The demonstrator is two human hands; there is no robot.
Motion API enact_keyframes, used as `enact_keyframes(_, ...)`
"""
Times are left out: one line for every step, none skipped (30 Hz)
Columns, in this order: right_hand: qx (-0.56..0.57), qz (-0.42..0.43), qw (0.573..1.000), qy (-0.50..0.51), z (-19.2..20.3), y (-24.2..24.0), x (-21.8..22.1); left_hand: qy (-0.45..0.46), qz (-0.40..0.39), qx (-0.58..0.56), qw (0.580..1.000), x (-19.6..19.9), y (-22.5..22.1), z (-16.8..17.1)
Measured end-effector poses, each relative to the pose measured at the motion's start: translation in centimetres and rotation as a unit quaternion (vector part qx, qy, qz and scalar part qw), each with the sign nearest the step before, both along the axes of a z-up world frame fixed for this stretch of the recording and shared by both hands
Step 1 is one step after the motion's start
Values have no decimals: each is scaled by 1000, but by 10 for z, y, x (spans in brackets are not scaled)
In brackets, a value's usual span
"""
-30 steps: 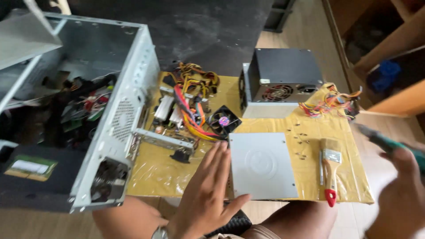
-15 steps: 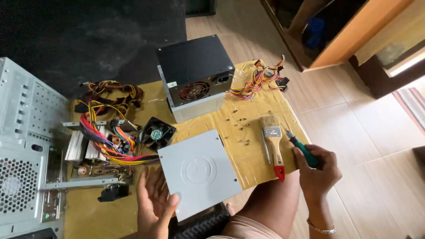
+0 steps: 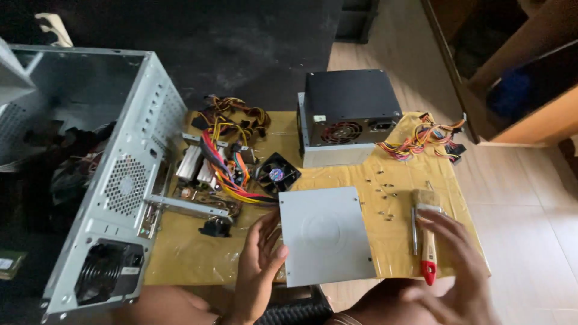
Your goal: Disassembling a computer power supply unit by unscrewing the outer casing and the internal circuit board.
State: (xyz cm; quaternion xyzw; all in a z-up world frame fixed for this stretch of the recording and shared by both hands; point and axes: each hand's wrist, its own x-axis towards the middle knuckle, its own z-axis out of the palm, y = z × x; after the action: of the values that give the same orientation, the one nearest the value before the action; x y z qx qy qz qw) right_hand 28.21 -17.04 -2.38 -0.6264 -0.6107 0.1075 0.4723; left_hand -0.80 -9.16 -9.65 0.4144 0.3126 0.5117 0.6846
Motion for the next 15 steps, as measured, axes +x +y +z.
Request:
enact_keyframes(-50, 86, 989, -110, 16, 13, -18, 22, -2, 23, 999, 1, -1, 3)
enact_keyframes(-99, 165, 957, -219, 32, 25, -36, 42, -6, 48, 998, 2, -2, 5)
enact_keyframes(-96, 168, 956, -220, 28, 42, -42, 41, -2, 51, 998, 1, -3, 7)
enact_keyframes(-69, 252, 911, -319, 26, 59, -47, 36, -5, 70, 997, 0, -4, 8)
enact_keyframes(-43, 331, 848, -411, 24, 76, -54, 31, -9, 90, 995, -1, -5, 10)
enact_keyframes(-38, 334, 845, -415, 20, 85, -55, 29, -2, 94, 995, -4, -6, 5)
enact_keyframes(35, 313, 798, -513, 15, 95, -56, 29, 3, 87, 996, -7, -7, 0)
enact_keyframes(109, 286, 739, -600, 10, 104, -59, 30, 8, 78, 997, -11, -8, -5)
enact_keyframes(114, 289, 736, -602, 13, 110, -60, 28, 13, 80, 996, -14, -8, -6)
enact_keyframes(-1, 354, 760, -545, 15, 114, -61, 35, 24, 86, 995, -15, -8, -6)
enact_keyframes(-116, 409, 769, -477, 16, 118, -62, 42, 36, 92, 994, -17, -9, -8)
enact_keyframes(-116, 411, 767, -480, 18, 116, -66, 39, 38, 92, 994, -17, -10, -3)
enact_keyframes(-110, 406, 782, -461, 21, 115, -69, 37, 47, 96, 994, -17, -12, 1)
enact_keyframes(-105, 397, 797, -442, 23, 114, -71, 34, 53, 100, 993, -17, -12, 6)
enact_keyframes(-105, 397, 796, -445, 28, 112, -73, 31, 54, 101, 993, -17, -14, 4)
